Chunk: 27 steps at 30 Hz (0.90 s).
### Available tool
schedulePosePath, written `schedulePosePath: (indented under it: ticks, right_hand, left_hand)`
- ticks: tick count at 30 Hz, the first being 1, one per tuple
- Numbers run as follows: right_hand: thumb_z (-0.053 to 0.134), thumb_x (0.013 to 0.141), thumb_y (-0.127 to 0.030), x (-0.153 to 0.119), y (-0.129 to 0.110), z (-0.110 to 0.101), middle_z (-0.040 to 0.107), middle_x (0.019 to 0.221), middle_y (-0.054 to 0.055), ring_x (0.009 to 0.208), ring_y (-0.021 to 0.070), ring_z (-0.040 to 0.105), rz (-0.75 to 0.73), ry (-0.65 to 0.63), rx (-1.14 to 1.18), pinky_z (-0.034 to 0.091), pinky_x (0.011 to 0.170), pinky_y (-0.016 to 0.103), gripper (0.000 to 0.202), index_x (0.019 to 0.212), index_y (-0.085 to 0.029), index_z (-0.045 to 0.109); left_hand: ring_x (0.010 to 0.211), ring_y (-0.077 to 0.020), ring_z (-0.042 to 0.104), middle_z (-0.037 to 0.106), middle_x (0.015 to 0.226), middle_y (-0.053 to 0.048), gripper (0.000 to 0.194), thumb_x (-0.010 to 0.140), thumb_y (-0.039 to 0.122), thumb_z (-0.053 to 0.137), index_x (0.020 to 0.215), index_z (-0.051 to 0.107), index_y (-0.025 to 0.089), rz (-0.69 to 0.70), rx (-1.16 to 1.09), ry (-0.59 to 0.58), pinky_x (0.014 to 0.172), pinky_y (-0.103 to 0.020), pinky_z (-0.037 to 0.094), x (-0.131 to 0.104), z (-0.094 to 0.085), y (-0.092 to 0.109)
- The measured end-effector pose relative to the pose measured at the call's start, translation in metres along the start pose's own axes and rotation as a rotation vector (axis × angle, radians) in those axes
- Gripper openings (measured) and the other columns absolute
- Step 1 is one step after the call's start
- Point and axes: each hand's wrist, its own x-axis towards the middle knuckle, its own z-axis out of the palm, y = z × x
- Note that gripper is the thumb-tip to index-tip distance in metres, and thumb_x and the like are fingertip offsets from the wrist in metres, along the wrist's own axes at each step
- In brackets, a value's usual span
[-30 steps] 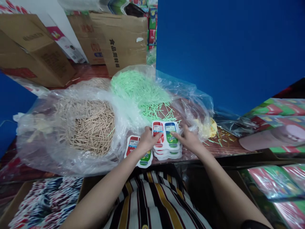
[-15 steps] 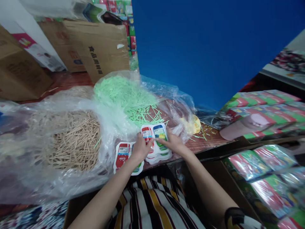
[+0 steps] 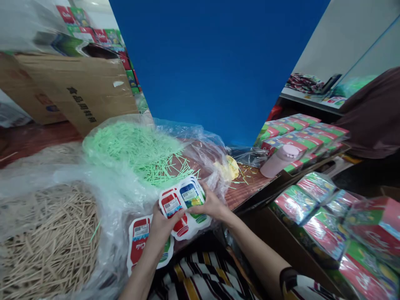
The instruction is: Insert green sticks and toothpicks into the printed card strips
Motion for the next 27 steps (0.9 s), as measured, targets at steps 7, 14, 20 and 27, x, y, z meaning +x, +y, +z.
schedulePosePath:
  ticks: [7, 14, 20, 27]
  right_hand:
    - [0.083, 0.057, -0.031, -0.012, -0.041, -0.014, 0.057, 0.114, 0.007, 0.110, 0.0233, 0.054, -0.333, -0.049, -0.063, 0.042, 0.098, 0.038, 0.066, 0.116, -0.019, 0.055]
    - [0.080, 0.062, -0.032, -0.003, -0.008, -0.029, 0.051, 0.127, 0.012, 0.119, 0.0249, 0.050, -0.310, -0.206, -0.180, 0.038, 0.103, 0.041, 0.079, 0.130, -0.019, 0.042]
    - [0.074, 0.069, -0.032, -0.002, 0.002, -0.034, 0.057, 0.121, 0.012, 0.112, 0.0252, 0.056, -0.318, -0.177, -0.279, 0.042, 0.100, 0.039, 0.064, 0.125, -0.017, 0.046]
    - [0.075, 0.067, -0.037, -0.003, 0.008, -0.034, 0.059, 0.118, 0.012, 0.108, 0.0252, 0.058, -0.260, -0.232, -0.329, 0.046, 0.096, 0.039, 0.071, 0.127, -0.017, 0.042]
  left_hand:
    - [0.103, -0.0272, 0.063, 0.068, 0.107, -0.008, 0.058, 0.057, 0.031, 0.081, 0.107, 0.055, 0.019, 0.224, 0.111, -0.062, 0.093, -0.039, 0.050, -0.022, -0.010, 0.037]
    - [0.107, -0.0230, 0.062, 0.061, 0.122, -0.010, 0.081, 0.058, 0.028, 0.079, 0.124, 0.032, 0.022, 0.185, 0.051, -0.200, 0.095, -0.038, 0.049, -0.009, 0.002, 0.009]
    - [0.111, -0.0214, 0.059, 0.060, 0.123, -0.010, 0.060, 0.068, 0.026, 0.074, 0.119, 0.043, 0.019, 0.273, 0.018, -0.249, 0.099, -0.036, 0.045, -0.010, 0.004, 0.007]
    - [0.114, -0.0224, 0.057, 0.057, 0.126, -0.012, 0.070, 0.065, 0.024, 0.077, 0.124, 0.040, 0.019, 0.265, -0.036, -0.320, 0.098, -0.036, 0.046, -0.016, 0.002, 0.010]
